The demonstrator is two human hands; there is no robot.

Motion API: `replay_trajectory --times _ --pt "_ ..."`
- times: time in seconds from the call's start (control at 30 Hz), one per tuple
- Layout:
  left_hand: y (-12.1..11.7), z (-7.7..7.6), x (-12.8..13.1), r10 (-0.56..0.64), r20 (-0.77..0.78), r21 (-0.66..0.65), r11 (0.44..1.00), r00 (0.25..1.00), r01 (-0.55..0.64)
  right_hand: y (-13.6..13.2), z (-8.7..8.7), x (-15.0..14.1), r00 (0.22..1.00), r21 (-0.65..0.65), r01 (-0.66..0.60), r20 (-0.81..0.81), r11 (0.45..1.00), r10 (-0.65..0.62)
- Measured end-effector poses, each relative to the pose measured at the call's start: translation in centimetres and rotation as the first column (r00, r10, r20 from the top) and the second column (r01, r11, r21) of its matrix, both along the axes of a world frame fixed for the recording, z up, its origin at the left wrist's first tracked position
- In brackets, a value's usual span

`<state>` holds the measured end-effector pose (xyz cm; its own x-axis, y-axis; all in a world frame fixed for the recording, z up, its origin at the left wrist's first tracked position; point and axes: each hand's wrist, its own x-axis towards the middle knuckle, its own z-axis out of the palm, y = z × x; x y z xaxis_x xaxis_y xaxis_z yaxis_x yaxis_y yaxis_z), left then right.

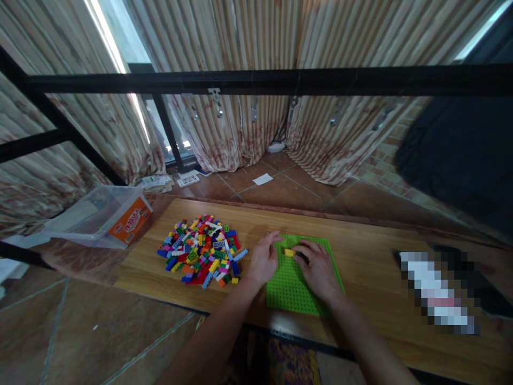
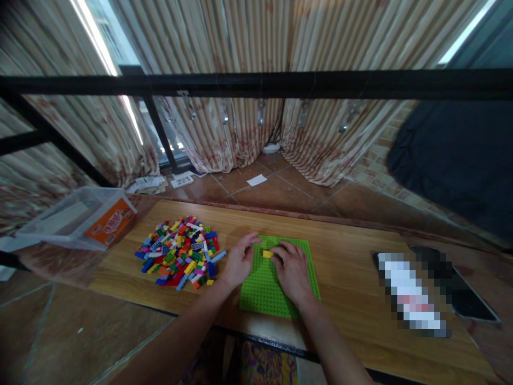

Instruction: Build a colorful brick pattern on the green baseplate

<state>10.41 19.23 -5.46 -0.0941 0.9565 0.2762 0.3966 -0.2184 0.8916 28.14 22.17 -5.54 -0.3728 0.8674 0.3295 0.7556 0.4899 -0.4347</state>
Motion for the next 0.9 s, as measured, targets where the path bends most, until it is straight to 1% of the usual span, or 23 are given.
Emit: replay_trajectory --times 0.1,0.2,0.27,0.37,0.43,0.5,0.6,0.77,0.9 --pt "0.0 0.1 0.2 -0.006 -0.079 -0.004 1.000 0.997 0.006 -0.2 0.3 -0.3 1.000 0.007 -0.002 0.030 1.000 0.002" --pt "-0.4 0.4 0.5 -0.041 -0.196 -0.004 0.999 0.980 0.041 -1.1 0.5 -0.3 0.998 0.029 0.026 0.059 0.999 -0.027" --pt "-1.0 0.6 0.5 -0.084 -0.252 -0.010 0.996 0.964 0.085 -2.4 0.3 -0.3 0.996 0.049 0.054 0.070 0.997 -0.057" --pt "-2.6 0.7 0.1 -0.155 -0.295 -0.022 0.988 0.943 0.155 -4.9 0.0 -0.3 0.993 0.076 0.088 0.078 0.993 -0.094" --pt "-3.6 0.8 -0.1 -0.184 -0.306 -0.032 0.983 0.934 0.183 -6.3 -0.2 -0.4 0.990 0.082 0.104 0.082 0.991 -0.111" --pt "-4.4 0.9 -0.3 -0.196 -0.310 -0.042 0.980 0.930 0.192 -7.2 -0.2 -0.5 0.990 0.080 0.111 0.083 0.991 -0.117" --pt "-5.0 0.9 -0.3 -0.193 -0.317 -0.052 0.981 0.929 0.187 -7.3 0.1 -0.6 0.992 0.065 0.100 0.077 0.993 -0.104" --pt "-5.4 0.6 -0.1 -0.146 -0.324 -0.046 0.989 0.935 0.139 -6.3 1.0 -0.5 0.997 0.020 0.031 0.068 0.999 -0.032" --pt "-5.8 0.8 -0.1 -0.129 -0.307 -0.038 0.992 0.943 0.123 -6.0 1.3 -0.5 0.998 0.009 -0.013 0.065 1.000 0.012"
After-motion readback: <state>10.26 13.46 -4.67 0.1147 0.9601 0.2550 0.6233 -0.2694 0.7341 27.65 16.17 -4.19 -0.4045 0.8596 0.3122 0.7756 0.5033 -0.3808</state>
